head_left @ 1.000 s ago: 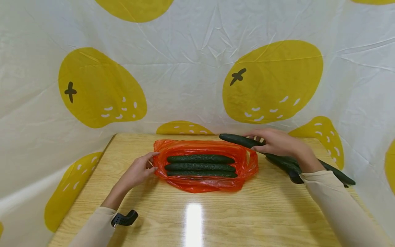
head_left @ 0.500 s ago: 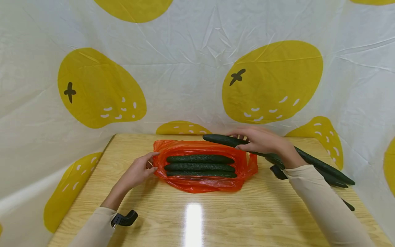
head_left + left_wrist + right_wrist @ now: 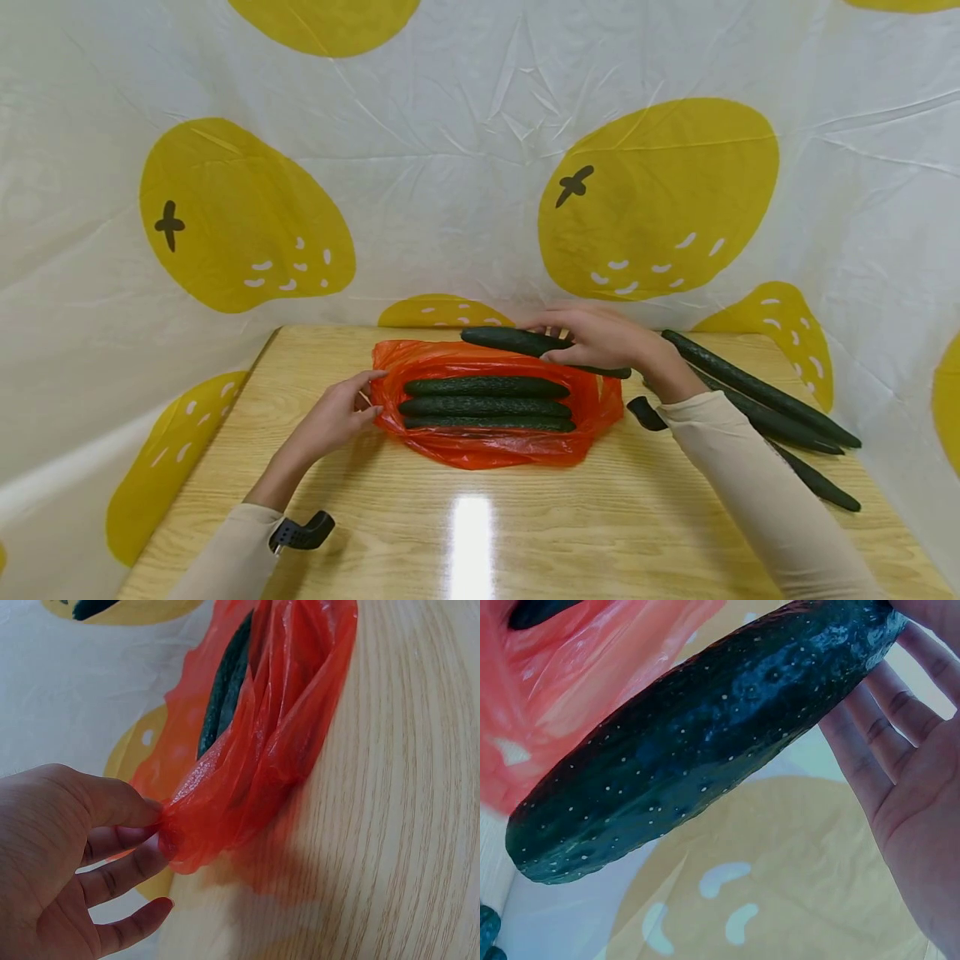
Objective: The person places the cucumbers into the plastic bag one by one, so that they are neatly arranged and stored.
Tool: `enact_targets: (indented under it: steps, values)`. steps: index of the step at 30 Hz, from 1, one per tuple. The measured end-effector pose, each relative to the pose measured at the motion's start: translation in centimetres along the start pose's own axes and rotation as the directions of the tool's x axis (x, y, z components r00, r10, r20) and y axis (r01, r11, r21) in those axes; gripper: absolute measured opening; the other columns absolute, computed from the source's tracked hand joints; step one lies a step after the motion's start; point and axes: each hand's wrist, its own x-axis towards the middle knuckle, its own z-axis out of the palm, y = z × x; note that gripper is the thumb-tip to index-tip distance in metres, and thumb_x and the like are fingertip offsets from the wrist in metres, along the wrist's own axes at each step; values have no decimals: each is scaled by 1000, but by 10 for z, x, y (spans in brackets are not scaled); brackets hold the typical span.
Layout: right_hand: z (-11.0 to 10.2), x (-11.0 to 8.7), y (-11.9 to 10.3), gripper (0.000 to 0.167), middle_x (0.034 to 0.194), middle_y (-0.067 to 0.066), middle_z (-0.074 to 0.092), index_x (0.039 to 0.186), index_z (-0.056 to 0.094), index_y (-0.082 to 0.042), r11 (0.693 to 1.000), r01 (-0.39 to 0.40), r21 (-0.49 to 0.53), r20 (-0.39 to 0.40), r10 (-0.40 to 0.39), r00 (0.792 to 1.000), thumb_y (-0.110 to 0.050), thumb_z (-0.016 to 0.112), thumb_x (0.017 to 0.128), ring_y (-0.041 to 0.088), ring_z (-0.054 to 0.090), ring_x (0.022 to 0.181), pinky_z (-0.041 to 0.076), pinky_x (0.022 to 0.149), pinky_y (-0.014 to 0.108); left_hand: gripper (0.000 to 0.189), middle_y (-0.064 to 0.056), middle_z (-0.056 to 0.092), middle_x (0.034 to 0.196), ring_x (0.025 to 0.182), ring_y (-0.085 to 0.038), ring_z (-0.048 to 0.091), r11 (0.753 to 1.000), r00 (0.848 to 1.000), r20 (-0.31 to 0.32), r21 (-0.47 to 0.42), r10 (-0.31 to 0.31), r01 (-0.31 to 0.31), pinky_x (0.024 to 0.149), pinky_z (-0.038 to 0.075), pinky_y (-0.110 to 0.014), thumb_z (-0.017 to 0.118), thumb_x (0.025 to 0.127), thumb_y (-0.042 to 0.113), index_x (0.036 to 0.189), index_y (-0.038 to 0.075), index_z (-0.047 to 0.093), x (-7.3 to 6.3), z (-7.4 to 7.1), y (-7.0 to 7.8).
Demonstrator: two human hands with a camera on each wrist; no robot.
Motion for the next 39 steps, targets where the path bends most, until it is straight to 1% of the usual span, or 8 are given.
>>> enact_targets:
  steps: [5, 14, 20, 23, 29, 34, 37, 39]
  values:
    - [3, 11, -5, 48, 124, -5, 65, 141, 61, -26, 999, 31, 14, -5, -31, 999, -26, 73, 94, 14, 63, 101, 57, 85, 40, 55, -9, 68, 101, 80, -14, 66, 1000, 1000, 4, 4, 14, -14, 65, 56, -25, 69, 93, 0, 145, -1, 50, 1, -1, 0]
    - [13, 25, -14, 53, 126, -6, 65, 145, 58, -28, 999, 46, 16, 1, -46, 999, -27, 73, 95, 13, 63, 103, 56, 86, 38, 55, -8, 67, 101, 79, -13, 66, 1000, 1000, 2, 10, 14, -14, 67, 56, -25, 70, 93, 1, 144, 1, 51, 0, 1, -1]
    - [28, 33, -14, 51, 121, -4, 66, 143, 59, -25, 998, 58, -5, 8, -58, 998, -26, 74, 94, 14, 63, 102, 56, 85, 35, 55, -6, 66, 100, 79, -13, 65, 1000, 1000, 0, 22, 8, -8, 67, 56, -26, 70, 93, 1, 144, 1, 51, 0, 1, 1]
    - [37, 38, -12, 51, 122, -4, 65, 142, 60, -26, 998, 46, -34, 6, -46, 999, -26, 74, 93, 14, 64, 102, 54, 84, 35, 54, -7, 66, 100, 79, -13, 65, 1000, 1000, -3, 28, 5, -5, 67, 55, -26, 70, 93, 2, 144, 1, 52, 0, 1, 1]
    - [54, 47, -9, 50, 140, 2, 60, 141, 60, -24, 997, 40, -62, 19, -39, 999, -27, 74, 94, 17, 65, 106, 53, 89, 40, 55, -7, 66, 100, 78, -13, 65, 1000, 1000, -8, 26, 13, -13, 67, 55, -26, 70, 93, 0, 144, 1, 51, -1, 1, 0]
    - [65, 55, -8, 50, 129, 0, 64, 142, 59, -23, 997, 16, -72, 41, -13, 999, -27, 73, 95, 19, 66, 107, 54, 90, 42, 55, -8, 67, 101, 78, -13, 65, 1000, 1000, -6, 24, 11, -11, 66, 55, -26, 70, 92, 0, 144, 1, 51, -1, 1, 1]
    - [71, 60, -7, 50, 133, 2, 64, 143, 58, -24, 997, -17, -72, 45, 20, 999, -25, 73, 95, 25, 63, 118, 51, 97, 47, 55, -8, 67, 101, 78, -13, 65, 1000, 1000, -2, 21, 11, -11, 66, 55, -26, 70, 92, 0, 144, 0, 51, -1, 1, 2]
    - [74, 62, -6, 51, 137, 3, 62, 143, 58, -25, 995, -31, -92, 47, 36, 998, -25, 73, 95, 26, 63, 120, 51, 98, 48, 55, -8, 67, 100, 78, -13, 65, 1000, 1000, 3, 17, 11, -11, 66, 55, -26, 70, 93, 0, 145, 0, 51, -1, 1, 2]
